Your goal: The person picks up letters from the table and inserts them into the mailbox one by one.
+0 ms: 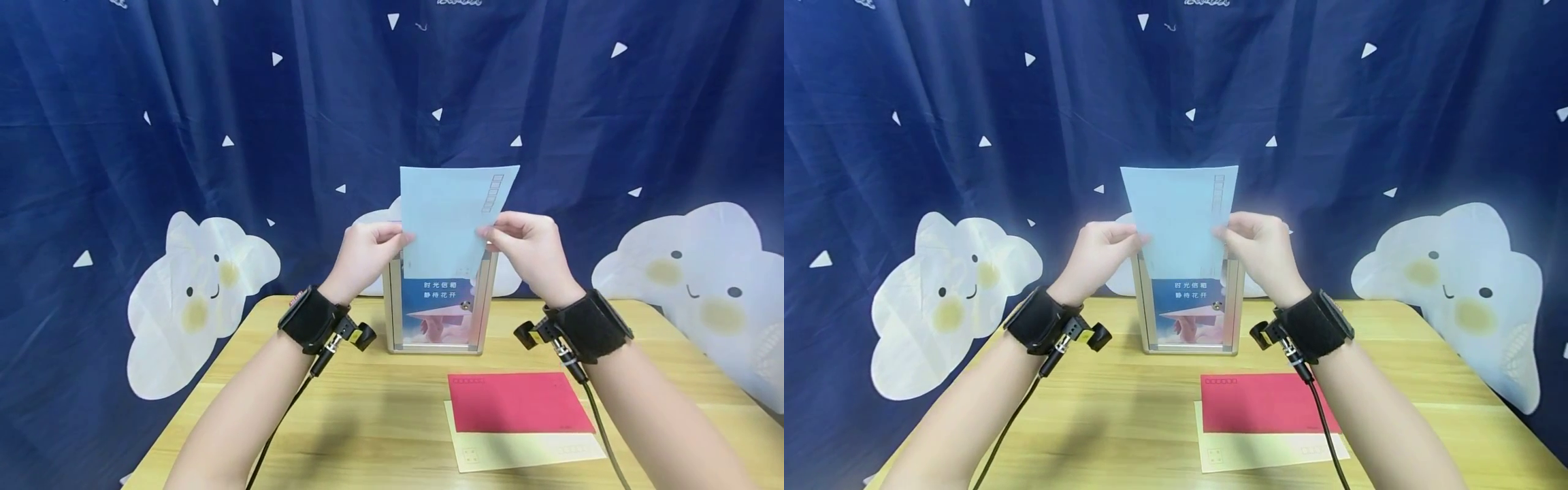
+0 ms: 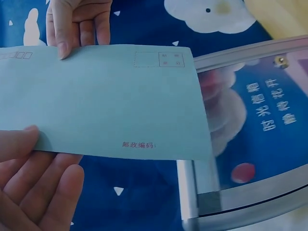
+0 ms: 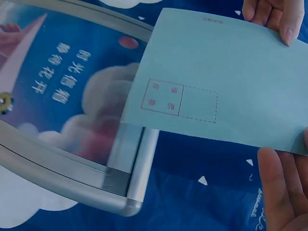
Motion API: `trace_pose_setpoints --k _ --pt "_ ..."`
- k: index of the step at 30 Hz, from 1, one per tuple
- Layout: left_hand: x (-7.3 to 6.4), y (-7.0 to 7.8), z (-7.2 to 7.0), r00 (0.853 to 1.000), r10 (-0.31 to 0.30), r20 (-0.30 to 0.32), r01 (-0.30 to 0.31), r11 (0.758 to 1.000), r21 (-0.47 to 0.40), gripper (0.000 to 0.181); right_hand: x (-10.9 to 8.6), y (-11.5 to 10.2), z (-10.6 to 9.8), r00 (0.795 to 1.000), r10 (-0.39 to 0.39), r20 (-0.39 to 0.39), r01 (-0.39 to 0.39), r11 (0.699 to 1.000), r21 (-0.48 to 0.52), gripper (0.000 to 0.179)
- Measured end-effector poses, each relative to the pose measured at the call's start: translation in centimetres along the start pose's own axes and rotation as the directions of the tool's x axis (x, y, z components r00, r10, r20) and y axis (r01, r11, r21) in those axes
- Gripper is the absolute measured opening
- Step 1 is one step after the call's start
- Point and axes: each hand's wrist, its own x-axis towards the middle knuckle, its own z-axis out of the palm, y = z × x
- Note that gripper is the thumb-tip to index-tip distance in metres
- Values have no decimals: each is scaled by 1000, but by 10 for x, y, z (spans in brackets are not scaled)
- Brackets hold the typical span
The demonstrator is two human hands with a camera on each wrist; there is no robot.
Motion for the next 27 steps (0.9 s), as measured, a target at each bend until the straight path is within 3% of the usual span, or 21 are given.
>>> trace_pose_setpoints --k 14,27 --pt "21 6 -4 998 -30 -57 28 999 -22 22 21 -4 1 996 -23 -82 24 1000 15 23" --pt "36 -9 3 994 -31 -101 34 999 33 21 33 15 13 990 -22 -139 33 997 74 19"
